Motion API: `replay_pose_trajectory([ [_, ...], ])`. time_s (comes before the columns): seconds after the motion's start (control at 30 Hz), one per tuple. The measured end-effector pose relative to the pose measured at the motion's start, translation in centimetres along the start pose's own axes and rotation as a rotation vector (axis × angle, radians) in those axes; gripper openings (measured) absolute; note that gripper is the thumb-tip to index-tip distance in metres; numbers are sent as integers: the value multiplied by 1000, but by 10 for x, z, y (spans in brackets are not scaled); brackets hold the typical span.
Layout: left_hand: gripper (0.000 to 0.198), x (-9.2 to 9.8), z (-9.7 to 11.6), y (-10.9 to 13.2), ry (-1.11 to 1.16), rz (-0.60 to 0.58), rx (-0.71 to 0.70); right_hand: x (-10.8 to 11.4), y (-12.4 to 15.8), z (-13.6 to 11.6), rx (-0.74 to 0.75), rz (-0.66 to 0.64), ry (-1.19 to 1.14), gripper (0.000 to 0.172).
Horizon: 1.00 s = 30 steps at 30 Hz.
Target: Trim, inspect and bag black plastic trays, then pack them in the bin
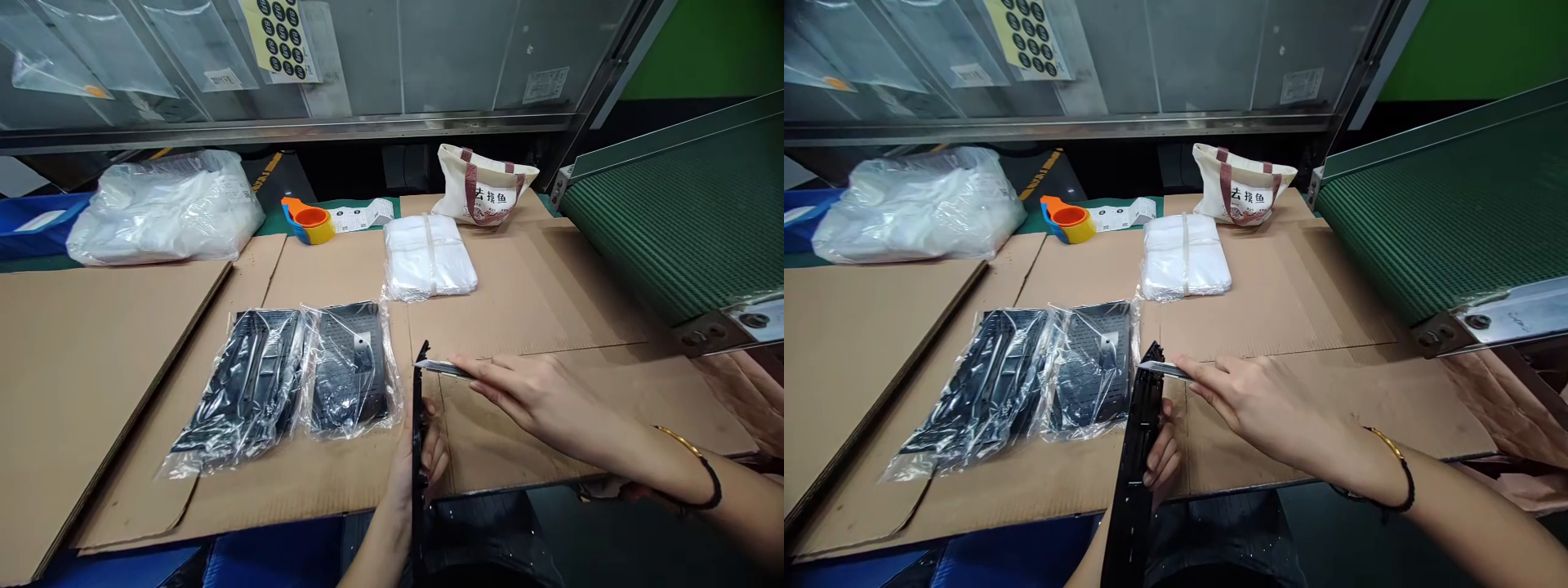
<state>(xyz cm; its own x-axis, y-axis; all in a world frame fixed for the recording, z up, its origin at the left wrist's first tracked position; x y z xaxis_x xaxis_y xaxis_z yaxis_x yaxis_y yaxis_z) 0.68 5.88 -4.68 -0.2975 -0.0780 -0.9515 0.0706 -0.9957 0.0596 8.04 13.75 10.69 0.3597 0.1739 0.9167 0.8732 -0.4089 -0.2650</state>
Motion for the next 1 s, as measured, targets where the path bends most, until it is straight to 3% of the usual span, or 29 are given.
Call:
replay_pose_trajectory([
  [0.4,23,16,-4,3,-44,57,-36,-5,6,-8,32,-69,-26,40],
  [0.67,25,16,-5,3,9,63,-2,-3,-1,3,-10,1,-9,38],
  [1.0,26,17,-6,5,-8,103,17,-4,2,1,33,-2,5,39],
])
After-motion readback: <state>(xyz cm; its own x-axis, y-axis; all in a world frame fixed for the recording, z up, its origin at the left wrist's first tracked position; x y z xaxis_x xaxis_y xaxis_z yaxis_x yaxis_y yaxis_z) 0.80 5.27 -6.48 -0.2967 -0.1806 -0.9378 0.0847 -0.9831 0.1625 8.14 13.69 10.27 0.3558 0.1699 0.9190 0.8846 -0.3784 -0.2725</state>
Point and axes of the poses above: each hand's wrist, its own y-axis away from the middle knuckle, its own x-axis out of the back of the hand, z = x × y, the point moved 7 cm from there along -y, towards the middle knuckle, and after that the axes turned 2 degrees about z, right-handed, at the moved point
